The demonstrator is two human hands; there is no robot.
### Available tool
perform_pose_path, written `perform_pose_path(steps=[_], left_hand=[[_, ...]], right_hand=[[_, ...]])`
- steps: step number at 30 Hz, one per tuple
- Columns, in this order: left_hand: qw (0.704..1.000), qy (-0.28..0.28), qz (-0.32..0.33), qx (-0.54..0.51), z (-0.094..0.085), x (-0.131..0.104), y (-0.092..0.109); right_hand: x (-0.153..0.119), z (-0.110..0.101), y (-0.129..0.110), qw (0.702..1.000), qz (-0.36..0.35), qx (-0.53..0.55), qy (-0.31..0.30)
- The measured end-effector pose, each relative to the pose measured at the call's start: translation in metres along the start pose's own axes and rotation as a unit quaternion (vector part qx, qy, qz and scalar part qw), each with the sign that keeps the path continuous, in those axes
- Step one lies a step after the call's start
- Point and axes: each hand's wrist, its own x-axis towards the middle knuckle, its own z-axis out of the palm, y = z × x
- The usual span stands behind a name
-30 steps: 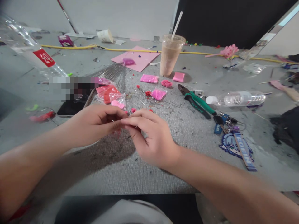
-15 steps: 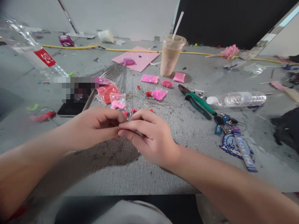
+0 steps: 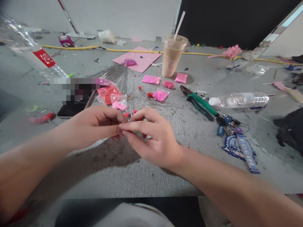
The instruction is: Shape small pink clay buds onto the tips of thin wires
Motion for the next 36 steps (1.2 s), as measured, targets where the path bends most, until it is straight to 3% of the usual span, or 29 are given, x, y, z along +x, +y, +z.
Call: perform_pose_path(steps=[8, 16, 21, 25, 29, 32, 36], left_hand=[[0.997, 0.019, 0.030, 0.075, -0.003, -0.001, 0.001], [0.969, 0.056, 0.170, 0.171, 0.000, -0.003, 0.001], [0.943, 0.081, 0.229, 0.228, 0.001, -0.003, 0.000], [0.938, 0.095, 0.249, 0.224, 0.000, -0.001, -0.001], [0.948, 0.112, 0.226, 0.197, 0.000, 0.000, 0.000], [0.947, 0.082, 0.234, 0.204, 0.002, 0.000, -0.001], [0.916, -0.010, 0.264, 0.301, 0.009, 0.000, -0.013]], right_hand=[[0.003, -0.002, 0.002, 0.995, 0.070, 0.066, -0.033], [-0.001, 0.001, 0.002, 0.966, 0.175, 0.182, -0.048], [-0.001, 0.005, 0.004, 0.891, 0.305, 0.332, -0.045], [0.003, 0.006, 0.008, 0.822, 0.354, 0.443, -0.057], [0.004, 0.004, 0.011, 0.802, 0.362, 0.473, -0.051], [0.005, 0.002, 0.011, 0.806, 0.355, 0.473, -0.018], [0.006, 0.002, 0.011, 0.818, 0.343, 0.461, 0.034]])
